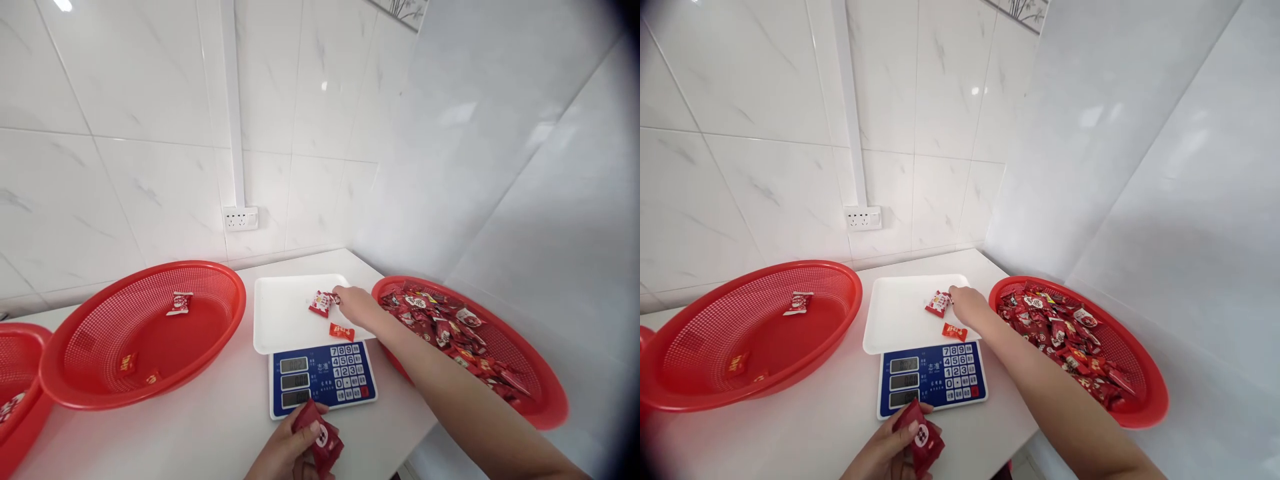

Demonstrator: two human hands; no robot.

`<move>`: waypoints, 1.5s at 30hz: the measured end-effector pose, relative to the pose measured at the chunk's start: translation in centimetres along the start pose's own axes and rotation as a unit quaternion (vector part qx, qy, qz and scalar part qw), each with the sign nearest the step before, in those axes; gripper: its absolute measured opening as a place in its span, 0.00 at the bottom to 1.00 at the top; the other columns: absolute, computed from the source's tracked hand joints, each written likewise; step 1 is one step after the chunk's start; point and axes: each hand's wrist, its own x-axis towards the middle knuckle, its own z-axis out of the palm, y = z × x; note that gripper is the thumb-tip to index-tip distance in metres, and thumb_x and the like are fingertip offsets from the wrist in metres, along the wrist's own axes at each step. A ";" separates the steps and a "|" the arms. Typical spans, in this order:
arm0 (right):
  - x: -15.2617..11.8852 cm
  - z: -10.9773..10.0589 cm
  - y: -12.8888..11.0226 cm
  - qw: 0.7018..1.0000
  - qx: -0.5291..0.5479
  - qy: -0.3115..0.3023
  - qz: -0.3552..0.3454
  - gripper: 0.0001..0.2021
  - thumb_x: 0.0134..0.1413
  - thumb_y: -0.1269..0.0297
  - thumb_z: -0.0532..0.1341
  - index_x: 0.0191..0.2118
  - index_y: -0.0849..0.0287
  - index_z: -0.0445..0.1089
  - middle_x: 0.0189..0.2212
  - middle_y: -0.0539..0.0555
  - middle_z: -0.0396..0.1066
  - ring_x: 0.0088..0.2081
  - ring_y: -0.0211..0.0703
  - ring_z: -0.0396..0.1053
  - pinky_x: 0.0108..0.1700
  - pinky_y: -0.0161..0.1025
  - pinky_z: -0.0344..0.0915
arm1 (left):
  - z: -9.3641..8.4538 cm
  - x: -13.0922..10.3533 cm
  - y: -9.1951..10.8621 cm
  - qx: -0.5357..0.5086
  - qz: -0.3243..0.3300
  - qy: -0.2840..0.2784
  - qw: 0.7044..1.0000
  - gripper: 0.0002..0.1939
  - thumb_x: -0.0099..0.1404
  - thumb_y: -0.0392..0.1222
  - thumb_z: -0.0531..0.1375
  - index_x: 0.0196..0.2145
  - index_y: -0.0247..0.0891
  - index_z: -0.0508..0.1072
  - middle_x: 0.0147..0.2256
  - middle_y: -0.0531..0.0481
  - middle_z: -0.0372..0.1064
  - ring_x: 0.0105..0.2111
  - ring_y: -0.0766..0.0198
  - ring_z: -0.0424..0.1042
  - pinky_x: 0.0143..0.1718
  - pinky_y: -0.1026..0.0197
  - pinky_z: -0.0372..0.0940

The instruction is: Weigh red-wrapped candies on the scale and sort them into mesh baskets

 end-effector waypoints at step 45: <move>2.2 -4.7 -7.0 0.969 0.146 -0.106 -0.170 0.27 0.58 0.54 0.52 0.61 0.56 0.48 0.52 0.59 0.64 0.47 0.45 0.67 0.45 0.41 0.66 | 0.1 0.1 -0.3 0.074 -0.006 0.023 0.997 0.31 0.46 0.50 0.69 0.46 0.37 0.66 0.42 0.40 0.67 0.43 0.48 0.69 0.39 0.52 0.64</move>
